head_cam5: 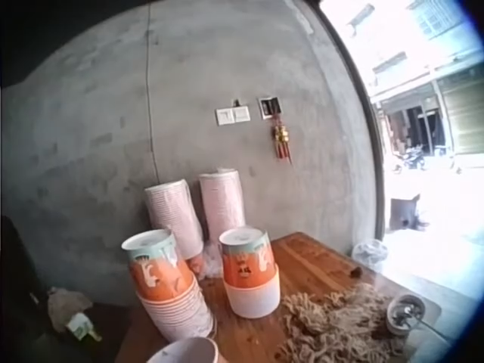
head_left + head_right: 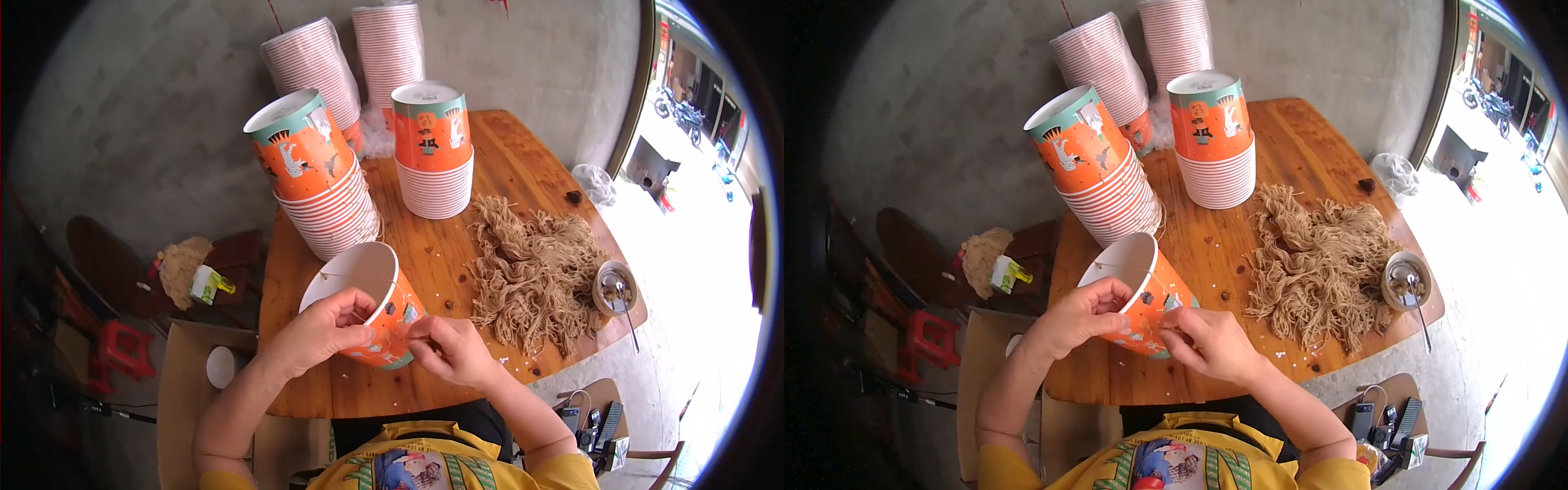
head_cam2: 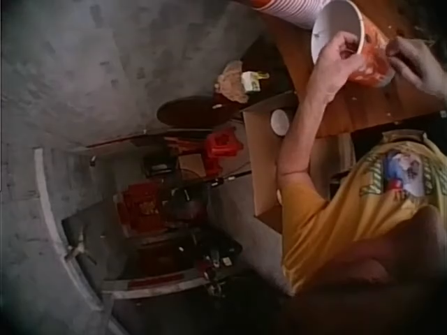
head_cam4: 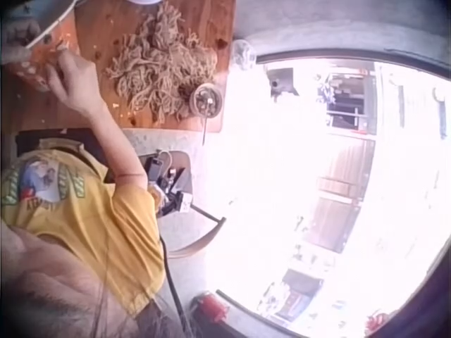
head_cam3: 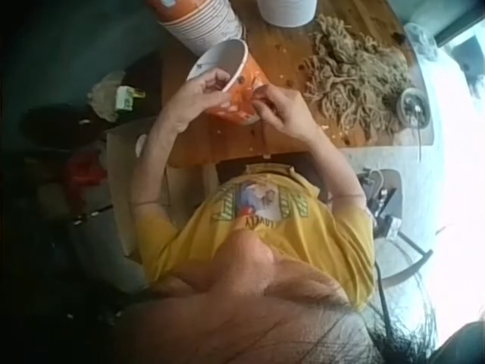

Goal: Tying string handles through pre-punched holes in paper bowls at a packaging station.

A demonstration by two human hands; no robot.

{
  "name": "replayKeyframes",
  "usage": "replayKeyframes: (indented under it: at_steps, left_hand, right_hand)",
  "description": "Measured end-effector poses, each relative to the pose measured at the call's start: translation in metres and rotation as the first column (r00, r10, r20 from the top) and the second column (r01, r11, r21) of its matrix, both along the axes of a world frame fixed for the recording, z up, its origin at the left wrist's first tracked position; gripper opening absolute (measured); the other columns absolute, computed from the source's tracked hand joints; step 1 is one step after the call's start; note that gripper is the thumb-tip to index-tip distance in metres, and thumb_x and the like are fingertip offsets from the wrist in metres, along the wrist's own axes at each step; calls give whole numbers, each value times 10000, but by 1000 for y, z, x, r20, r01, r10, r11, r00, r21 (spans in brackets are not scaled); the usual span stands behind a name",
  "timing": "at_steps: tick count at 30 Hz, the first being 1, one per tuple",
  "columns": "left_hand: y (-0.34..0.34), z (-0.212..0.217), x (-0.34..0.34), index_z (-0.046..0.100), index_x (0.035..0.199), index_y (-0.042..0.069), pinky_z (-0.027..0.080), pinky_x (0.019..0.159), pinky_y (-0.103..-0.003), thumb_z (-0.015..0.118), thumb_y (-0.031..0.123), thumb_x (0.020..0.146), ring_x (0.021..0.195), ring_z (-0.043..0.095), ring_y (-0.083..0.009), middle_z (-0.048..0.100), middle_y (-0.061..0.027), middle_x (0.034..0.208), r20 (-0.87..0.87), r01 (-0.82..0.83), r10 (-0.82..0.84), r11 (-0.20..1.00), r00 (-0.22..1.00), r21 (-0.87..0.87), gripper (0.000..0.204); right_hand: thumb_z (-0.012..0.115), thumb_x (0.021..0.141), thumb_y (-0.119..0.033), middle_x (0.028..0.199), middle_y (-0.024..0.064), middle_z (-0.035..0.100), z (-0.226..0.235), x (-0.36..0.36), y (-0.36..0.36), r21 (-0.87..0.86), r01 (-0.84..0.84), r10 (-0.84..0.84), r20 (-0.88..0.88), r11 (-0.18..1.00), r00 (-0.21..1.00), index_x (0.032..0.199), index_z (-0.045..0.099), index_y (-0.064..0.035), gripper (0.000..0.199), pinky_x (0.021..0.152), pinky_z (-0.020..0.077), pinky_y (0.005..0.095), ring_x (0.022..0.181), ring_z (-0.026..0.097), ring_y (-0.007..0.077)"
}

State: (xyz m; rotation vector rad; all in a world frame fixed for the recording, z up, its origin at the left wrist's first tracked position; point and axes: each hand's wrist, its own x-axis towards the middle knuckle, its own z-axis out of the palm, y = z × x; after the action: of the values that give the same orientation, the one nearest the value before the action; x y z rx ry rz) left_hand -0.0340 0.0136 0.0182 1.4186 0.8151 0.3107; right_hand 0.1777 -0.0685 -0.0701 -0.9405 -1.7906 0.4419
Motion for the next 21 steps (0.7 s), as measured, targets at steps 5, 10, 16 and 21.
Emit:
replayKeyframes:
  at_steps: [5,10,16,21]
  left_hand:
    - [-15,-5,9,534,1233,75,488,840,-270,572,7,912,916,574,-92,585,-27,1041,91,-20,-11,943,996,332,330]
    - [-13,-8,8,633,1149,74,482,779,-293,622,44,902,868,594,-151,565,-48,956,-47,39,-8,721,999,692,250]
    - [-13,-18,9,648,1052,51,488,759,-307,666,92,880,842,604,-167,576,-45,931,22,-21,8,694,1000,720,178]
    - [-18,-12,10,638,991,41,491,734,-312,665,95,879,817,611,-190,575,-56,928,-3,-17,30,643,1000,766,127]
  right_hand:
    - [680,882,-55,759,8,640,17,-15,-3,-222,70,-133,-283,973,950,942,634,-2,92,552,462,208,607,557,45]
    - [666,888,-37,720,-32,612,28,-18,0,-182,144,-188,-250,973,950,953,652,-11,71,520,389,178,588,467,1]
    - [649,886,-34,694,-42,560,35,-20,-1,-307,41,-152,-348,951,925,933,636,-14,52,510,361,189,572,424,-1]
    - [639,891,-55,695,-49,539,27,-19,1,-278,-76,-110,-596,958,795,928,622,-12,59,512,384,199,583,438,0]
